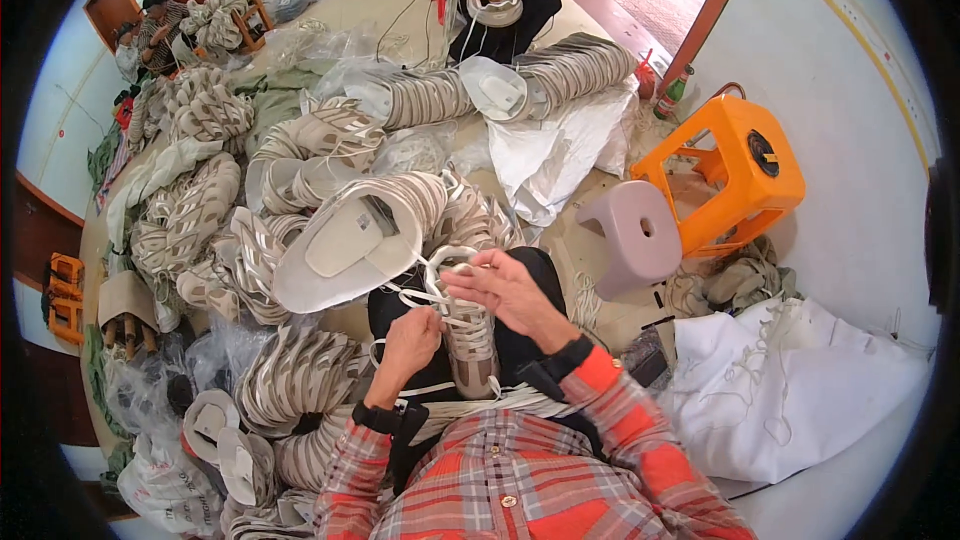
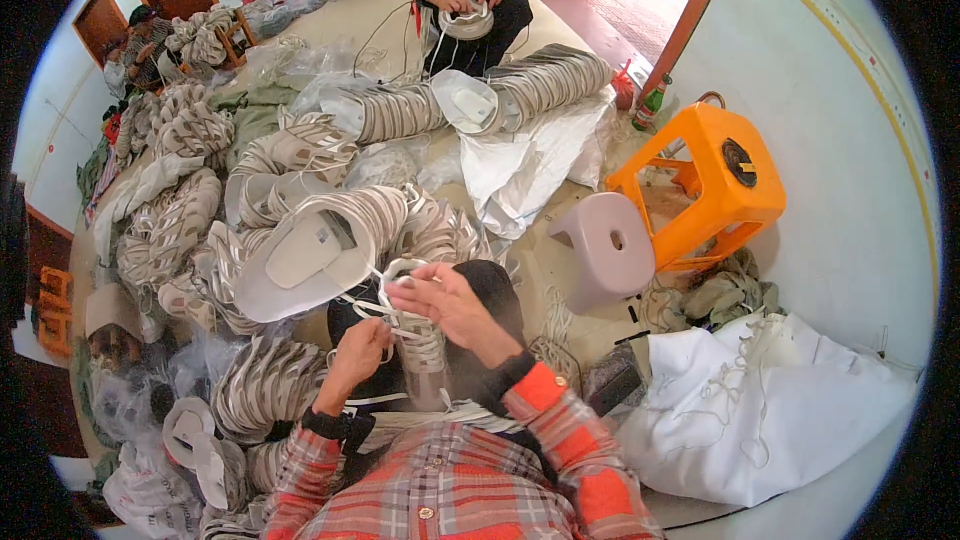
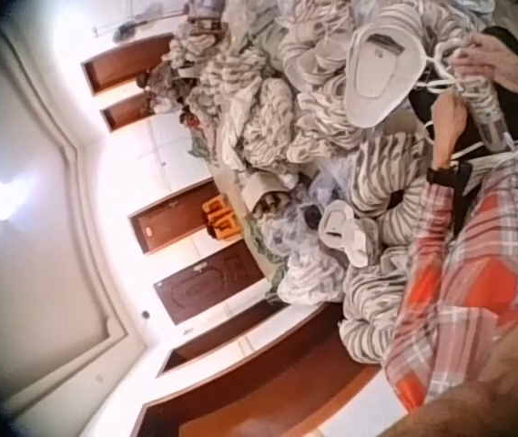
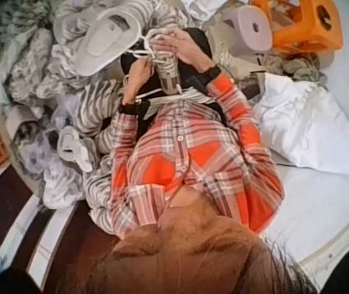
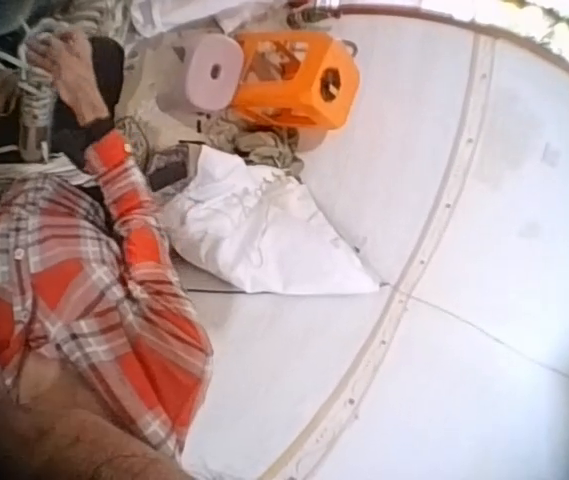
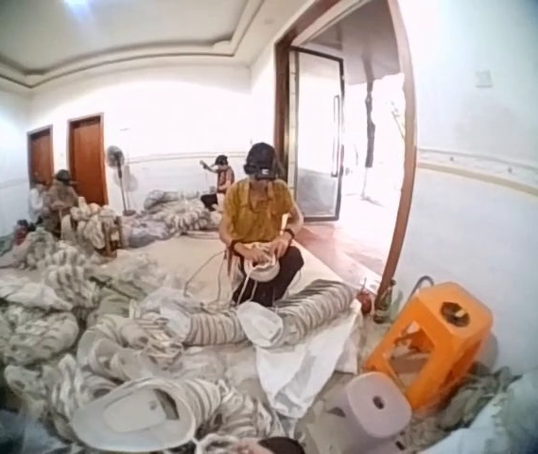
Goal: Lacing a large number of white shoe uppers by hand while sitting on the floor.
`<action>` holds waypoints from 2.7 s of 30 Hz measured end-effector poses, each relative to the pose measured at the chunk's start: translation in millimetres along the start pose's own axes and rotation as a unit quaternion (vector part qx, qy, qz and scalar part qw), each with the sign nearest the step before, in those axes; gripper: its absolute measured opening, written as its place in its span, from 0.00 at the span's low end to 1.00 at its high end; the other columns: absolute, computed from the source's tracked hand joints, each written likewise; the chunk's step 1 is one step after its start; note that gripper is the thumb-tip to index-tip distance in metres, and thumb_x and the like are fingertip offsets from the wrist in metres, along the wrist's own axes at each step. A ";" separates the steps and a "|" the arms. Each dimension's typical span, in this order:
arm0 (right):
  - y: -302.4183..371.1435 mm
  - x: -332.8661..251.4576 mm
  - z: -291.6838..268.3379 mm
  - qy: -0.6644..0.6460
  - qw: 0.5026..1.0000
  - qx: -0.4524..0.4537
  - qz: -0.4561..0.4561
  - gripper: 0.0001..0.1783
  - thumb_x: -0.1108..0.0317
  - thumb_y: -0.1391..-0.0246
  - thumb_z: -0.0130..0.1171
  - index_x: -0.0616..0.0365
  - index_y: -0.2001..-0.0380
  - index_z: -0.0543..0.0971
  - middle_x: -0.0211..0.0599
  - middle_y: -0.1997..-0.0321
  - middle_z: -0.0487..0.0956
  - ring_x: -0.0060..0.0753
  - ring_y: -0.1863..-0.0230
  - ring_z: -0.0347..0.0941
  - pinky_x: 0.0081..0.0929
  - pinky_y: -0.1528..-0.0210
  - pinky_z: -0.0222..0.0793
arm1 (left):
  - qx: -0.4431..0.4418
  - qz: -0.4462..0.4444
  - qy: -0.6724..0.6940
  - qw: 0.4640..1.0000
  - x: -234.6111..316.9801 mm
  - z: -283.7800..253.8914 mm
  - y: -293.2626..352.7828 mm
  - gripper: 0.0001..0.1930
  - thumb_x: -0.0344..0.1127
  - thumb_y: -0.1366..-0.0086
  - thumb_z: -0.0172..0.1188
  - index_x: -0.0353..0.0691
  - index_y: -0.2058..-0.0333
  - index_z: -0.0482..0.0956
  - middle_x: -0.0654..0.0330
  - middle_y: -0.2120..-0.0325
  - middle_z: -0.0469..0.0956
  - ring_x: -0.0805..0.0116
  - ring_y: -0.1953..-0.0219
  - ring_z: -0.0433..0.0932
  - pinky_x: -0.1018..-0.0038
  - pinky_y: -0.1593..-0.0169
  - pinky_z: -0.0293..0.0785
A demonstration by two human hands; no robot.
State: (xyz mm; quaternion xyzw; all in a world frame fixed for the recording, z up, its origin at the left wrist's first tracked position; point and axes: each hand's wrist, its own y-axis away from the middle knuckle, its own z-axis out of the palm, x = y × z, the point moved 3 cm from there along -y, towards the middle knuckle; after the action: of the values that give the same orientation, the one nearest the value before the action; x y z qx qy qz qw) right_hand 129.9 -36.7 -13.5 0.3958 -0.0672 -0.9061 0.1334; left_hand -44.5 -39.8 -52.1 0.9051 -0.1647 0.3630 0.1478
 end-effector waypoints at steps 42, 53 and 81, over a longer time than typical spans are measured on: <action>196.6 -264.9 -23.3 0.319 0.753 0.322 -0.476 0.12 0.75 0.48 0.50 0.62 0.59 0.68 0.33 0.67 0.71 0.24 0.71 0.71 0.22 0.68 0.73 | -0.219 0.287 0.253 0.897 151.8 -72.6 33.4 0.06 0.30 0.39 0.52 0.36 0.65 0.76 0.60 0.78 0.70 0.67 0.75 0.69 0.74 0.71 0.64; -55.1 8.0 -10.3 0.724 0.651 -0.205 -0.099 0.17 0.57 0.57 0.56 0.63 0.73 0.77 0.51 0.69 0.76 0.53 0.64 0.72 0.40 0.60 0.67 | 0.342 0.311 0.442 0.769 104.0 -322.4 170.9 0.06 0.32 0.36 0.48 0.38 0.72 0.66 0.68 0.81 0.57 0.81 0.81 0.55 0.84 0.80 0.48; -53.7 16.2 -27.2 0.534 0.841 -0.089 0.007 0.22 0.65 0.60 0.65 0.59 0.64 0.66 0.31 0.75 0.70 0.21 0.73 0.65 0.22 0.73 0.62 | 0.141 -0.054 0.017 0.988 21.0 6.1 22.4 0.08 0.39 0.47 0.60 0.44 0.69 0.81 0.55 0.77 0.78 0.59 0.73 0.78 0.70 0.70 0.72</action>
State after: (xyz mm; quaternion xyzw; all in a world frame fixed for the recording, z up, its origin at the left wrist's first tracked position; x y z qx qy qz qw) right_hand 129.3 9.4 -55.5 0.8041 0.0924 -0.5559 0.1895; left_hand -35.6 -66.3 -38.2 0.9181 -0.0602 0.3896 0.0411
